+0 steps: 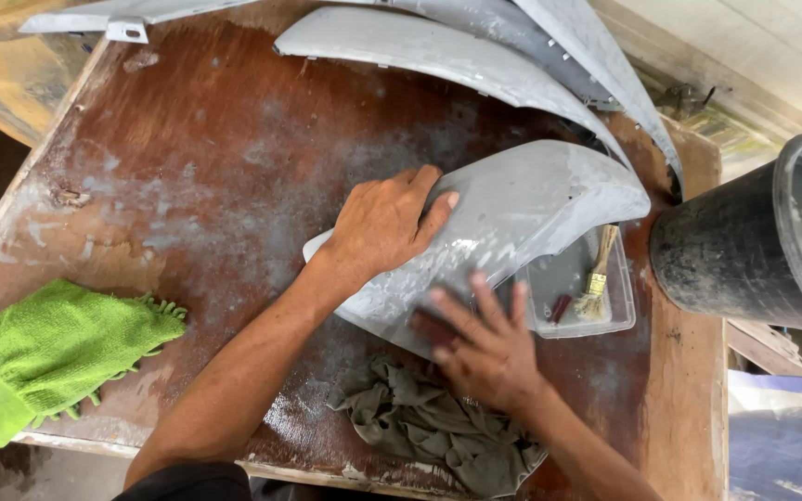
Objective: The person sands a grey plastic car part on a wooden table using a sanding block. They hold the part with one hand and rub the surface with the block in the other, occasionally dipping the block into a container of water. The person also uses a brush to clean the surface of the part.
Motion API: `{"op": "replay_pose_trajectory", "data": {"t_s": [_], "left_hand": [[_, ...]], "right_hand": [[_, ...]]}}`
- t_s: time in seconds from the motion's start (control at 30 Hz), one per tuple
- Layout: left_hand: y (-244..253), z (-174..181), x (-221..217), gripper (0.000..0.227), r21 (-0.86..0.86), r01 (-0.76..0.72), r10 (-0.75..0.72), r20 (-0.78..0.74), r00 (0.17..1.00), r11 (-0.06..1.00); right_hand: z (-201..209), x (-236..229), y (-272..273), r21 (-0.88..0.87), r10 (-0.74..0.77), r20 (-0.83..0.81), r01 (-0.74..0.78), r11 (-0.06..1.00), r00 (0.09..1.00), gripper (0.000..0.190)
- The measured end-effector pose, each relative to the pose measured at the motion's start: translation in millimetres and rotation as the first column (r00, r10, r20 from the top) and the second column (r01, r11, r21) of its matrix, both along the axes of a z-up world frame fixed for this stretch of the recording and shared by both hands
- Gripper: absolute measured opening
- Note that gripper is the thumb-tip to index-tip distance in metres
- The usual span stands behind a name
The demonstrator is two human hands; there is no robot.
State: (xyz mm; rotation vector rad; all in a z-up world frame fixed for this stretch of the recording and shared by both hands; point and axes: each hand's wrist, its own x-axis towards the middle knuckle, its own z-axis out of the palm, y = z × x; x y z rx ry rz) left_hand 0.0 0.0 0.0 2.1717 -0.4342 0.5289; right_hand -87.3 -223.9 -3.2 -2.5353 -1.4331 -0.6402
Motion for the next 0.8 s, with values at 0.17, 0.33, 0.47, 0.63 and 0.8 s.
{"op": "replay_pose_trajectory", "data": {"t_s": [0.17,0.33,0.47,0.63,0.8], "left_hand": [[-0.6,0.2,-1.2,0.033,-0.007,-0.011,0.011,0.013,1.000,1.000],[-1.2,-6.6,6.1,0.042,-0.008,0.025,-0.025,-0.008,1.000,1.000],[0.4,-5.6,1.9,0.037,-0.028,0.012,-0.011,0.022,1.000,1.000],[1.8,-5.1,3.2,0.033,-0.038,0.012,-0.011,0.032,0.999,0.999],[2.1,-14.7,4.6,0.041,0.040,0.024,-0.024,-0.008,1.000,0.999]], "right_hand": [[4.7,20.3,-15.9,0.031,-0.233,0.085,0.232,0.972,0.969,0.032],[-18.2,-12.4,-7.6,-0.138,-0.081,-0.035,0.075,0.988,0.996,0.040],[-11.4,-15.8,-25.0,-0.168,-0.044,-0.159,0.017,0.986,0.986,0.018],[2.0,-13.8,-42.6,-0.236,0.015,-0.210,-0.066,0.970,0.978,0.023],[-0.9,-4.8,7.4,-0.154,0.038,-0.046,-0.045,0.987,0.998,0.019]]}}
